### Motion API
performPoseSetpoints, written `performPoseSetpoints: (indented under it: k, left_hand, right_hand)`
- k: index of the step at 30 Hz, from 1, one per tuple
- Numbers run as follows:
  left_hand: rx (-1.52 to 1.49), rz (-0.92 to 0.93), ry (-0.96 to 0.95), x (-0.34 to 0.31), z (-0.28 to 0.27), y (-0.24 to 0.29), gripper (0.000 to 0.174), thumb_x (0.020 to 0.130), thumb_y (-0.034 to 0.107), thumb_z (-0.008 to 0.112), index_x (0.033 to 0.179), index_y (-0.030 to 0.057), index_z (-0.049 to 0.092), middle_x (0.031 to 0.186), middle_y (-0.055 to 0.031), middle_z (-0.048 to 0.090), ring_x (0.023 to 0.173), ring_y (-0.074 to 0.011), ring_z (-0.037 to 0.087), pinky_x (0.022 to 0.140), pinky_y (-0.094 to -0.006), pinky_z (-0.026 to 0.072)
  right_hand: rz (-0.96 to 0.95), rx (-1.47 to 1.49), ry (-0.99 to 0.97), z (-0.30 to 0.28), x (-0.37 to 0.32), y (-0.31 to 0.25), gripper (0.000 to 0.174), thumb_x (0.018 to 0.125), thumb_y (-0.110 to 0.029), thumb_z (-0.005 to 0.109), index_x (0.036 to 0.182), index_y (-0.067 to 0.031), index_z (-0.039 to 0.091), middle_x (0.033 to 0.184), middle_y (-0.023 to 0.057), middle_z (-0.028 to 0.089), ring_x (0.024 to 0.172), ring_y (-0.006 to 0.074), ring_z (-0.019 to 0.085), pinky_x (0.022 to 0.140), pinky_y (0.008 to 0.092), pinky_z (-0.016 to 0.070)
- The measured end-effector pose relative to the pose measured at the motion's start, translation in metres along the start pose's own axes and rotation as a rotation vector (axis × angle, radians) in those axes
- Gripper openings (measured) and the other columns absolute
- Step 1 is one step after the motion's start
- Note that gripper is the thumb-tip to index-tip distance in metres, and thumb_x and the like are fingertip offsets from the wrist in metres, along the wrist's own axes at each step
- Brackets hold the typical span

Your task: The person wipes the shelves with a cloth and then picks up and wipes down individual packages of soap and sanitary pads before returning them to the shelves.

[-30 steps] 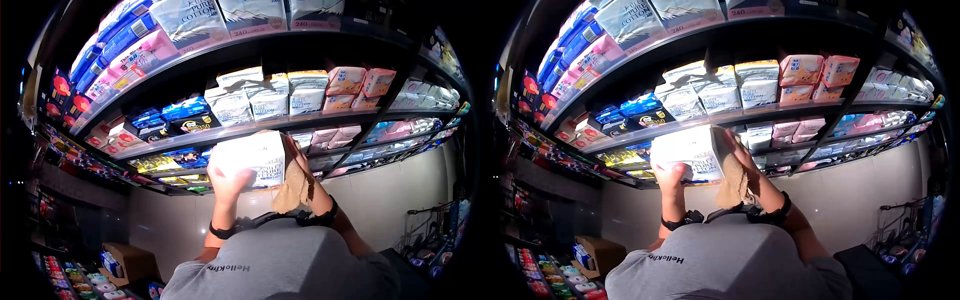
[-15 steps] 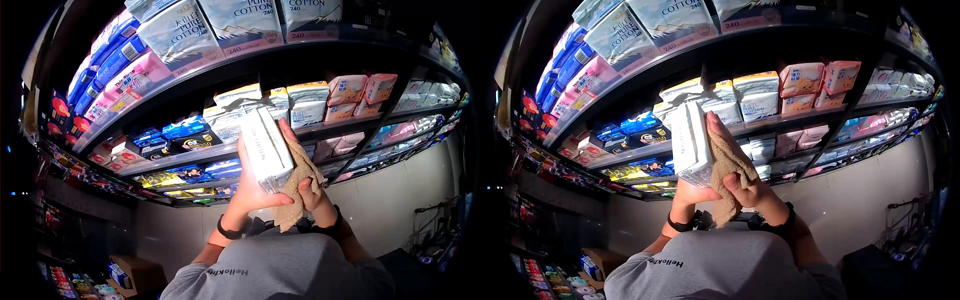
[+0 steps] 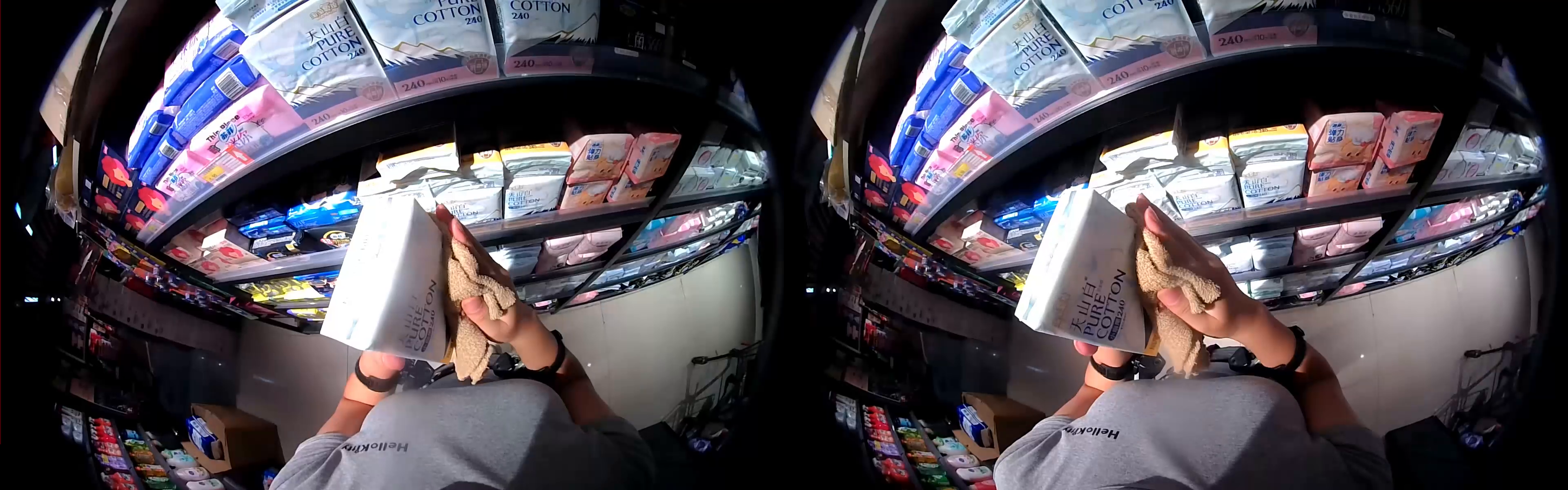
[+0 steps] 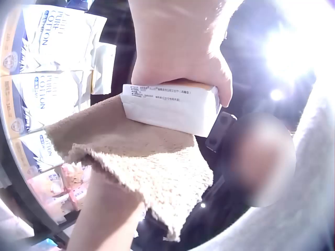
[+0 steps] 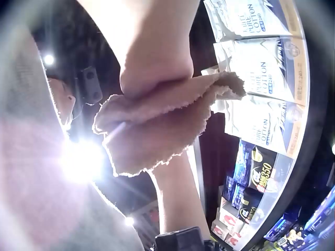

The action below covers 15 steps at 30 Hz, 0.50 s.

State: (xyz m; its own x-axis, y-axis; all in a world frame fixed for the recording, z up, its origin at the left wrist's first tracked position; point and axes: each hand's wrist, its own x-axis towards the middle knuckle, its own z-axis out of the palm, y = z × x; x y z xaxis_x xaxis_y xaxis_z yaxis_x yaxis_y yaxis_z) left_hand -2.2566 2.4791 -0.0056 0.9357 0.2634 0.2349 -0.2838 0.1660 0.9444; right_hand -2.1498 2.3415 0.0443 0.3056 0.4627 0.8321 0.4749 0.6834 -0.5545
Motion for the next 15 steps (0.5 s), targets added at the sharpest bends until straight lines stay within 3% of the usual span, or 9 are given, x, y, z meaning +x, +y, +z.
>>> performPoseSetpoints:
  k: [4, 6, 8, 10, 12, 13, 14, 15]
  left_hand:
    - [0.034, 0.062, -0.036, 0.013, 0.009, 0.003, 0.116, 0.057, 0.049, 0.075, 0.133, 0.0003, 0.002, 0.127, -0.0178, 0.028, 0.119, -0.0284, 0.030, 0.099, -0.0374, 0.0219]
    - [0.106, 0.115, -0.111, 0.025, 0.023, 0.005, 0.114, 0.058, 0.049, 0.074, 0.133, 0.0005, 0.002, 0.127, -0.0181, 0.028, 0.119, -0.0285, 0.031, 0.099, -0.0373, 0.0221]
    - [0.219, 0.226, -0.199, 0.039, 0.041, 0.006, 0.113, 0.060, 0.048, 0.073, 0.133, 0.0007, 0.002, 0.126, -0.0183, 0.028, 0.118, -0.0286, 0.031, 0.099, -0.0373, 0.0223]
    - [0.310, 0.337, -0.239, 0.052, 0.056, 0.009, 0.111, 0.061, 0.047, 0.073, 0.133, 0.0009, 0.001, 0.126, -0.0185, 0.028, 0.118, -0.0287, 0.031, 0.099, -0.0372, 0.0225]
    - [0.364, 0.411, -0.217, 0.063, 0.068, 0.019, 0.108, 0.064, 0.045, 0.071, 0.134, 0.0011, 0.001, 0.125, -0.0192, 0.028, 0.118, -0.0289, 0.032, 0.099, -0.0374, 0.0232]
    - [0.362, 0.382, -0.150, 0.072, 0.076, 0.029, 0.105, 0.067, 0.044, 0.069, 0.134, 0.0012, 0.001, 0.125, -0.0197, 0.028, 0.117, -0.0290, 0.032, 0.098, -0.0376, 0.0239]
    - [0.358, 0.344, -0.105, 0.079, 0.083, 0.038, 0.102, 0.069, 0.042, 0.067, 0.134, 0.0012, 0.000, 0.125, -0.0203, 0.028, 0.117, -0.0292, 0.032, 0.098, -0.0378, 0.0246]
    - [0.388, 0.309, -0.101, 0.084, 0.086, 0.045, 0.099, 0.072, 0.041, 0.066, 0.135, 0.0013, 0.000, 0.125, -0.0208, 0.028, 0.117, -0.0293, 0.032, 0.098, -0.0380, 0.0252]
  right_hand:
    - [-0.053, -0.144, 0.000, -0.018, 0.005, -0.008, 0.055, 0.086, -0.018, 0.047, 0.133, 0.0005, 0.027, 0.139, 0.0176, 0.024, 0.128, 0.0310, 0.025, 0.104, 0.0374, 0.0219]
    - [-0.073, -0.239, 0.027, -0.028, 0.009, -0.021, 0.052, 0.088, -0.027, 0.041, 0.130, 0.0029, 0.033, 0.135, 0.0199, 0.030, 0.127, 0.0307, 0.028, 0.103, 0.0369, 0.0232]
    - [-0.007, -0.248, 0.054, -0.037, 0.007, -0.029, 0.052, 0.088, -0.030, 0.040, 0.128, 0.0034, 0.034, 0.134, 0.0206, 0.032, 0.126, 0.0305, 0.030, 0.103, 0.0369, 0.0239]
    - [0.090, -0.131, 0.189, -0.041, 0.000, -0.021, 0.047, 0.088, -0.022, 0.044, 0.126, 0.0041, 0.037, 0.132, 0.0193, 0.035, 0.125, 0.0278, 0.033, 0.101, 0.0350, 0.0257]
    - [0.250, -0.319, 0.210, -0.055, -0.017, -0.020, 0.044, 0.088, -0.016, 0.045, 0.126, 0.0038, 0.037, 0.127, 0.0180, 0.043, 0.117, 0.0239, 0.043, 0.096, 0.0306, 0.0320]
    - [0.270, -0.483, 0.283, -0.057, -0.030, -0.020, 0.039, 0.089, -0.015, 0.045, 0.122, 0.0043, 0.041, 0.113, 0.0158, 0.054, 0.100, 0.0198, 0.053, 0.087, 0.0271, 0.0390]
    - [0.249, -0.535, 0.386, -0.061, -0.043, -0.015, 0.035, 0.089, -0.018, 0.047, 0.117, 0.0029, 0.045, 0.095, 0.0112, 0.059, 0.083, 0.0154, 0.055, 0.075, 0.0248, 0.0424]
    - [0.302, -0.360, 0.481, -0.065, -0.051, -0.019, 0.035, 0.088, -0.020, 0.049, 0.115, 0.0024, 0.045, 0.089, 0.0093, 0.058, 0.079, 0.0137, 0.054, 0.072, 0.0237, 0.0419]
